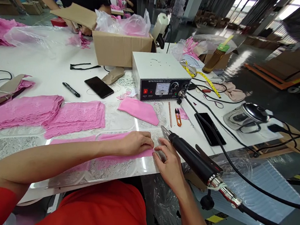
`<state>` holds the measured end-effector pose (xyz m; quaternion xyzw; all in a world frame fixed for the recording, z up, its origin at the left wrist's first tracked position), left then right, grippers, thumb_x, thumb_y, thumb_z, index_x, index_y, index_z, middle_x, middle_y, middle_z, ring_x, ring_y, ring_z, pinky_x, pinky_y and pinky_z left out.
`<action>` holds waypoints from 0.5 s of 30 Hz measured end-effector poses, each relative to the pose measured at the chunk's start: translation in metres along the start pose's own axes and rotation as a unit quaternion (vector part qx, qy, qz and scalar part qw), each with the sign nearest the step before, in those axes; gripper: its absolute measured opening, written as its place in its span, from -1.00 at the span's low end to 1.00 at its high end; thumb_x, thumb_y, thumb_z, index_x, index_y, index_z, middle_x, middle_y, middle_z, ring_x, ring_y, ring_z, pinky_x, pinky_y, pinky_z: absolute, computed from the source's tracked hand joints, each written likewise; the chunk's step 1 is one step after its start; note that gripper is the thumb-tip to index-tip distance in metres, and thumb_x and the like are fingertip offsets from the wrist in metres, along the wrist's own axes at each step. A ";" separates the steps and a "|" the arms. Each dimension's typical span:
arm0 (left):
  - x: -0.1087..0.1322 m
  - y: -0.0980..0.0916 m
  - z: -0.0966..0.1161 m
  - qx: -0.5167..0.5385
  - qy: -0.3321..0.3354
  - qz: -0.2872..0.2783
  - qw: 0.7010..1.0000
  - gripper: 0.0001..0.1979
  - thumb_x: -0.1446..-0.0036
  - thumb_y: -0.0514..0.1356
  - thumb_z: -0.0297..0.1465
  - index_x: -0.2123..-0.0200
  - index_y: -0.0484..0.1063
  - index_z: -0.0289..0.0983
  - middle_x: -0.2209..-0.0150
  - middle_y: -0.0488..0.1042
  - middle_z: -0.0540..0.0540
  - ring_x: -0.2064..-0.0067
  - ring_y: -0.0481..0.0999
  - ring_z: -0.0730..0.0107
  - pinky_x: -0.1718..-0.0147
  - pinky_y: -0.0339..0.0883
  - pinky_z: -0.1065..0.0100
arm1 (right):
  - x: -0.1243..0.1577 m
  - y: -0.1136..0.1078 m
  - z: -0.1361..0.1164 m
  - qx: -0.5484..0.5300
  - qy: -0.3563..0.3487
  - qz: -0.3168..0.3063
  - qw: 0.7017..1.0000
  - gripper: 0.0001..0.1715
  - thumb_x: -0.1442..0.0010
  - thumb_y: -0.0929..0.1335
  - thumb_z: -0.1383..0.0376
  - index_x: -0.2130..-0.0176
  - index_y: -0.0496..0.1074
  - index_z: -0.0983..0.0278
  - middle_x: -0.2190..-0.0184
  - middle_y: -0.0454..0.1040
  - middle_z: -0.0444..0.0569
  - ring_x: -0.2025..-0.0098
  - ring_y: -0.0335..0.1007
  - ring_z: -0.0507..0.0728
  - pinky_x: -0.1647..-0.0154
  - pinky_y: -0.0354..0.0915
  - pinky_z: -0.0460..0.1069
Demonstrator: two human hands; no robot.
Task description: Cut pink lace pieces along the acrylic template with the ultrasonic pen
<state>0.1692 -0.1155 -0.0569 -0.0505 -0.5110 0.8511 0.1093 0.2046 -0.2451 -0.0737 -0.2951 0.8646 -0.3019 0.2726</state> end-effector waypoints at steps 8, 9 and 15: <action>0.001 0.001 -0.001 0.009 0.021 0.016 1.000 -0.81 -0.33 0.14 -0.42 0.19 0.58 -0.24 0.26 0.48 -0.04 0.26 0.49 0.41 0.30 0.28 0.44 | -0.001 0.000 -0.003 0.001 -0.002 0.002 1.000 -0.83 -0.26 0.30 0.19 0.26 0.46 0.19 -0.06 0.46 0.09 -0.16 0.40 0.22 -0.17 0.33 0.13; 0.001 0.001 -0.001 0.010 0.023 0.018 1.000 -0.80 -0.33 0.13 -0.41 0.19 0.58 -0.24 0.26 0.48 -0.04 0.27 0.49 0.41 0.30 0.27 0.45 | -0.001 0.000 -0.003 0.002 0.000 0.002 1.000 -0.83 -0.26 0.30 0.19 0.26 0.45 0.19 -0.06 0.46 0.09 -0.16 0.39 0.22 -0.17 0.33 0.12; 0.002 0.001 -0.002 0.019 0.030 0.025 0.999 -0.81 -0.33 0.14 -0.42 0.18 0.58 -0.25 0.26 0.49 -0.05 0.27 0.50 0.42 0.29 0.27 0.46 | 0.000 0.000 -0.004 0.001 0.004 0.011 1.000 -0.85 -0.26 0.30 0.20 0.28 0.44 0.19 -0.07 0.45 0.07 -0.16 0.39 0.21 -0.15 0.34 0.12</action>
Point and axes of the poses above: each hand's wrist, its own x-axis away from the middle knuckle, its own y-axis out of the palm, z = x × y, the point moved 7 cm from there along -x, towards the middle knuckle
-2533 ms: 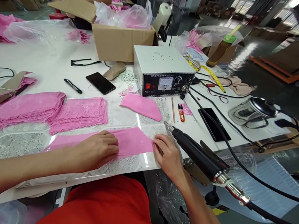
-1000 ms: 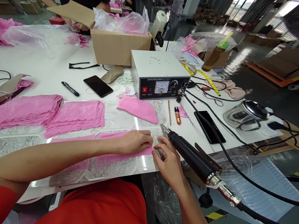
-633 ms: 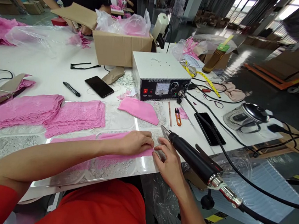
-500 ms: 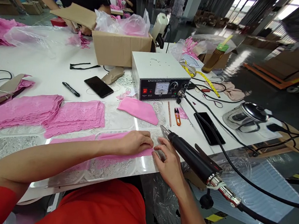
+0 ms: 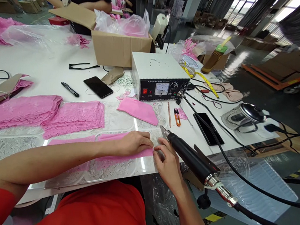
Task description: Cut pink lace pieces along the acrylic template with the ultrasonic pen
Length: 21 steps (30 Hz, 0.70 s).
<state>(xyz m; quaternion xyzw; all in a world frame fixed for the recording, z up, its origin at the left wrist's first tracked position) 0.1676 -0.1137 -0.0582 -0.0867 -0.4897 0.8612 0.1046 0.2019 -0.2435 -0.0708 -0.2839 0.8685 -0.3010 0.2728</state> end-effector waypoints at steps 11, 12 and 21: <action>-0.001 0.001 0.002 0.000 0.001 -0.013 1.000 -0.84 -0.29 0.17 -0.42 0.17 0.57 -0.20 0.23 0.49 -0.01 0.25 0.51 0.40 0.29 0.30 0.44 | -0.001 0.000 0.001 0.004 -0.002 0.010 1.000 -0.85 -0.24 0.32 0.19 0.30 0.44 0.19 -0.05 0.47 0.09 -0.13 0.41 0.23 -0.12 0.36 0.14; -0.001 0.001 0.002 -0.002 -0.001 -0.014 1.000 -0.84 -0.29 0.17 -0.42 0.18 0.57 -0.19 0.23 0.49 -0.01 0.25 0.51 0.40 0.30 0.29 0.44 | -0.001 0.000 0.001 0.004 -0.002 0.011 1.000 -0.86 -0.23 0.32 0.19 0.30 0.44 0.19 -0.05 0.47 0.09 -0.13 0.42 0.23 -0.12 0.36 0.14; 0.000 0.002 0.001 -0.006 -0.011 -0.002 1.000 -0.82 -0.32 0.13 -0.42 0.20 0.55 -0.23 0.23 0.48 -0.03 0.25 0.50 0.41 0.30 0.28 0.44 | -0.001 0.000 0.002 -0.001 0.008 0.004 1.000 -0.86 -0.23 0.31 0.20 0.31 0.44 0.19 -0.06 0.47 0.08 -0.14 0.40 0.22 -0.12 0.35 0.12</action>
Point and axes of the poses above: each hand's wrist, its own x-axis away from the middle knuckle, its own y-axis out of the palm, z = x × y, the point moved 7 cm from there along -x, towards the middle knuckle
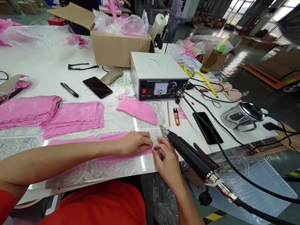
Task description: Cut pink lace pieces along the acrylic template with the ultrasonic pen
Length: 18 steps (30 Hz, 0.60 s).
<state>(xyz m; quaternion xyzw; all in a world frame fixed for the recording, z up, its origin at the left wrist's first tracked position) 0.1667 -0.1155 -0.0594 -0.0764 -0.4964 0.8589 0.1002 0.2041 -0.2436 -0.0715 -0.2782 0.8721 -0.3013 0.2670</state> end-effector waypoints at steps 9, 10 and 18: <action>0.002 -0.003 0.000 0.018 0.016 0.008 1.000 -0.80 -0.34 0.11 -0.40 0.17 0.56 -0.22 0.24 0.48 -0.04 0.24 0.50 0.42 0.27 0.29 0.46 | -0.002 -0.001 -0.002 0.000 -0.002 0.004 1.000 -0.85 -0.22 0.32 0.21 0.32 0.45 0.19 -0.06 0.48 0.08 -0.13 0.42 0.23 -0.13 0.36 0.12; 0.003 -0.003 -0.001 0.020 0.018 0.008 1.000 -0.80 -0.34 0.11 -0.40 0.17 0.56 -0.22 0.24 0.48 -0.04 0.25 0.50 0.42 0.27 0.29 0.46 | -0.002 -0.001 -0.002 0.000 -0.001 0.004 1.000 -0.85 -0.22 0.31 0.21 0.32 0.45 0.19 -0.06 0.48 0.08 -0.13 0.42 0.23 -0.13 0.36 0.12; 0.003 -0.004 -0.001 0.036 0.032 0.016 0.999 -0.79 -0.35 0.11 -0.39 0.21 0.57 -0.24 0.26 0.48 -0.04 0.25 0.49 0.43 0.25 0.29 0.47 | -0.002 0.001 -0.002 0.003 0.012 0.026 1.000 -0.86 -0.22 0.32 0.20 0.34 0.42 0.19 -0.04 0.49 0.08 -0.13 0.42 0.22 -0.13 0.36 0.13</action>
Point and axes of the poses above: each hand's wrist, its own x-axis away from the middle knuckle, its own y-axis out of the palm, z = x × y, the point moved 7 cm from there along -x, towards the middle knuckle
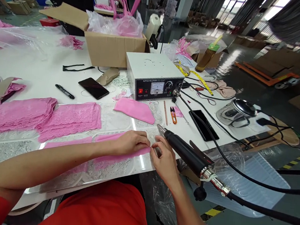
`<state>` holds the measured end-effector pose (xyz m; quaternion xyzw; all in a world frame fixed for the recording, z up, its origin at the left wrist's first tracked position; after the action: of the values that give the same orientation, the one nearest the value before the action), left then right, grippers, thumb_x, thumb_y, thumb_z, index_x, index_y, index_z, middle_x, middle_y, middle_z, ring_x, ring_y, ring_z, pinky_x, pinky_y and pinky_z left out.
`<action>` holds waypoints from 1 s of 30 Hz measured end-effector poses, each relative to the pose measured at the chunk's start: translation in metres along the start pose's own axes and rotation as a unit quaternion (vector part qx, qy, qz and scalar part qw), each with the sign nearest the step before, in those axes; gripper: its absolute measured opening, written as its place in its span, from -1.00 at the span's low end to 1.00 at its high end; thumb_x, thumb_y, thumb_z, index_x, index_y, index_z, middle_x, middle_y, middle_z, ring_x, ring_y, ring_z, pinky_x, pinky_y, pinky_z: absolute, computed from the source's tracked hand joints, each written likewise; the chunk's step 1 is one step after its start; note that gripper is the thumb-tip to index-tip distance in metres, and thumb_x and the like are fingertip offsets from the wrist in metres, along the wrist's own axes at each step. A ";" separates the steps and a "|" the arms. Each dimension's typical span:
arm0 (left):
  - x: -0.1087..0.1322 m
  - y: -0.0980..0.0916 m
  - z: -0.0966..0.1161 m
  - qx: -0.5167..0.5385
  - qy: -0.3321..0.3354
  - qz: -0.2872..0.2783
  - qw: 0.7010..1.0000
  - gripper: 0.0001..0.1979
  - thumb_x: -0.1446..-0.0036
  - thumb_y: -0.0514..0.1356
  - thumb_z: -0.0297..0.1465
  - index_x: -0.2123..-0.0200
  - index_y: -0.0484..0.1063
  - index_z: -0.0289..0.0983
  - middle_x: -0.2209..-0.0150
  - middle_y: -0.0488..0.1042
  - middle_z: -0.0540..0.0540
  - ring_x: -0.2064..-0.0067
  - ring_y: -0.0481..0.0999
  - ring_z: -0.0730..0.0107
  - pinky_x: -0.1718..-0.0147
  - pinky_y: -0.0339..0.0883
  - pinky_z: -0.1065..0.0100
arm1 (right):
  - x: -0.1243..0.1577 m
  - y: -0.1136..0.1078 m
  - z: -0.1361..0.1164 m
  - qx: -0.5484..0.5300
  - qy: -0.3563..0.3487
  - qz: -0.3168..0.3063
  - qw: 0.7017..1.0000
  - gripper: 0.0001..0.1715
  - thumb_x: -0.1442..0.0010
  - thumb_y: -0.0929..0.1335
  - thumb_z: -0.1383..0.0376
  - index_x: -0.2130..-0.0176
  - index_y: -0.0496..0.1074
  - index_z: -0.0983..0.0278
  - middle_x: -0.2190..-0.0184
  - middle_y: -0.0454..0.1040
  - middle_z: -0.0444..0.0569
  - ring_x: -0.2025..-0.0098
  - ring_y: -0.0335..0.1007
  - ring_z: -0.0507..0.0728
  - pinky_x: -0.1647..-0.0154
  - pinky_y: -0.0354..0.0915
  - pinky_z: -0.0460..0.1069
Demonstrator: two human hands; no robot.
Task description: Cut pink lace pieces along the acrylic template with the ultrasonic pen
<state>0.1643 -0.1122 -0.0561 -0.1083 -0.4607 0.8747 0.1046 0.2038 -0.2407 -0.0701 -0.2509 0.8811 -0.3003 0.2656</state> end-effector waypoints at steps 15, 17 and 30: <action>0.001 -0.001 -0.004 0.013 -0.003 0.026 1.000 -0.81 -0.31 0.12 -0.48 0.20 0.56 -0.28 0.26 0.51 -0.06 0.26 0.51 0.41 0.24 0.32 0.46 | 0.000 0.001 0.003 -0.009 0.016 0.000 1.000 -0.84 -0.22 0.29 0.22 0.34 0.42 0.21 -0.05 0.49 0.10 -0.13 0.42 0.21 -0.14 0.33 0.12; 0.001 -0.001 -0.004 0.014 0.001 0.028 0.999 -0.81 -0.31 0.12 -0.48 0.20 0.56 -0.28 0.26 0.51 -0.06 0.27 0.51 0.42 0.25 0.32 0.47 | -0.001 0.000 0.002 -0.012 0.018 0.001 1.000 -0.81 -0.23 0.28 0.20 0.34 0.43 0.21 -0.03 0.50 0.10 -0.11 0.43 0.21 -0.12 0.35 0.11; 0.003 -0.001 -0.003 0.014 0.029 0.041 0.999 -0.79 -0.34 0.11 -0.42 0.20 0.58 -0.25 0.31 0.49 -0.06 0.30 0.49 0.42 0.31 0.26 0.47 | -0.002 -0.003 0.003 -0.024 0.017 0.022 0.999 -0.77 -0.22 0.32 0.14 0.36 0.45 0.21 -0.01 0.52 0.12 -0.09 0.46 0.23 -0.07 0.38 0.13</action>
<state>0.1626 -0.1085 -0.0569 -0.1505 -0.4401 0.8813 0.0837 0.2080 -0.2428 -0.0700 -0.2322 0.8978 -0.2777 0.2509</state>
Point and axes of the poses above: each hand's wrist, its own x-axis away from the middle knuckle, its own y-axis out of the palm, z = x × y, the point moved 7 cm from there along -x, towards the middle knuckle
